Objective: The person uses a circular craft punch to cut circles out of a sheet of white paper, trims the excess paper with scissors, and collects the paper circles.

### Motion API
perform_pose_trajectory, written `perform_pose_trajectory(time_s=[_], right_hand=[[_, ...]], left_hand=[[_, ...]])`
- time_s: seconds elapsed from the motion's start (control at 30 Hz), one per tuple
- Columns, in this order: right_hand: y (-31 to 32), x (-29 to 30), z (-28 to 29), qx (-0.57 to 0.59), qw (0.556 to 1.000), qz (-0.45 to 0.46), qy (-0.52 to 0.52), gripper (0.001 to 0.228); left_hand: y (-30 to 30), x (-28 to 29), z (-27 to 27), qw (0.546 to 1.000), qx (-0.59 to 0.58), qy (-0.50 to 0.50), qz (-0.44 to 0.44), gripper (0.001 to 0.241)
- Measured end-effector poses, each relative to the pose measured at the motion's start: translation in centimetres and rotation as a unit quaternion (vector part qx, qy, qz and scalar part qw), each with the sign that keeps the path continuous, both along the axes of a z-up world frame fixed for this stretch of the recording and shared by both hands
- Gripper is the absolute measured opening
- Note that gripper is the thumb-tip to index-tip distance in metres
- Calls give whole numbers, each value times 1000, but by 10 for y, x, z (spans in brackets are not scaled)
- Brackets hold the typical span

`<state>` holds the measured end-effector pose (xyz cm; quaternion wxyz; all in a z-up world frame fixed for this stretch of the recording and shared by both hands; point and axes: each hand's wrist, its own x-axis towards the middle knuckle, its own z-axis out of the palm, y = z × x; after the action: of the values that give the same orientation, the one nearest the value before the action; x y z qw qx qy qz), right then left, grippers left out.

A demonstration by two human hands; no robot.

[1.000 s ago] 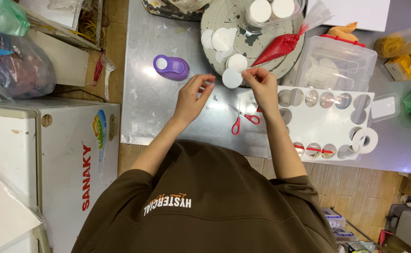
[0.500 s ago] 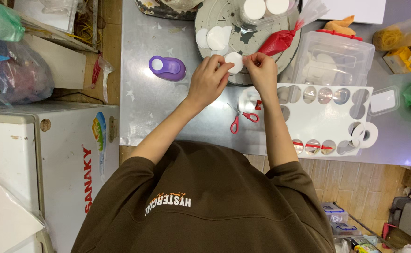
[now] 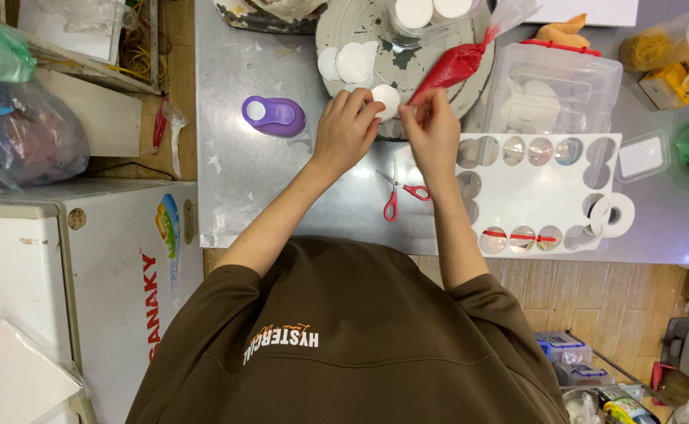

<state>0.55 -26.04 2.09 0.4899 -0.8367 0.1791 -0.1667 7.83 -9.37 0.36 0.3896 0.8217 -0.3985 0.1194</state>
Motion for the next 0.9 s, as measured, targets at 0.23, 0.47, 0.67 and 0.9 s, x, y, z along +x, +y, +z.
perform_pose_trajectory(time_s=[0.23, 0.47, 0.67, 0.9], right_hand=[[42, -117, -49, 103, 993, 16, 48, 16], [71, -225, -145, 246, 955, -46, 161, 15], [49, -270, -170, 284, 945, -115, 115, 17], [43, -286, -156, 303, 924, -216, 95, 17]], left_hand=[[-16, -17, -8, 996, -64, 55, -5, 23], [-54, -116, -38, 827, -33, 524, -198, 28], [-111, -145, -27, 769, 83, 618, -143, 40], [-138, -144, -60, 846, 57, 498, -181, 35]])
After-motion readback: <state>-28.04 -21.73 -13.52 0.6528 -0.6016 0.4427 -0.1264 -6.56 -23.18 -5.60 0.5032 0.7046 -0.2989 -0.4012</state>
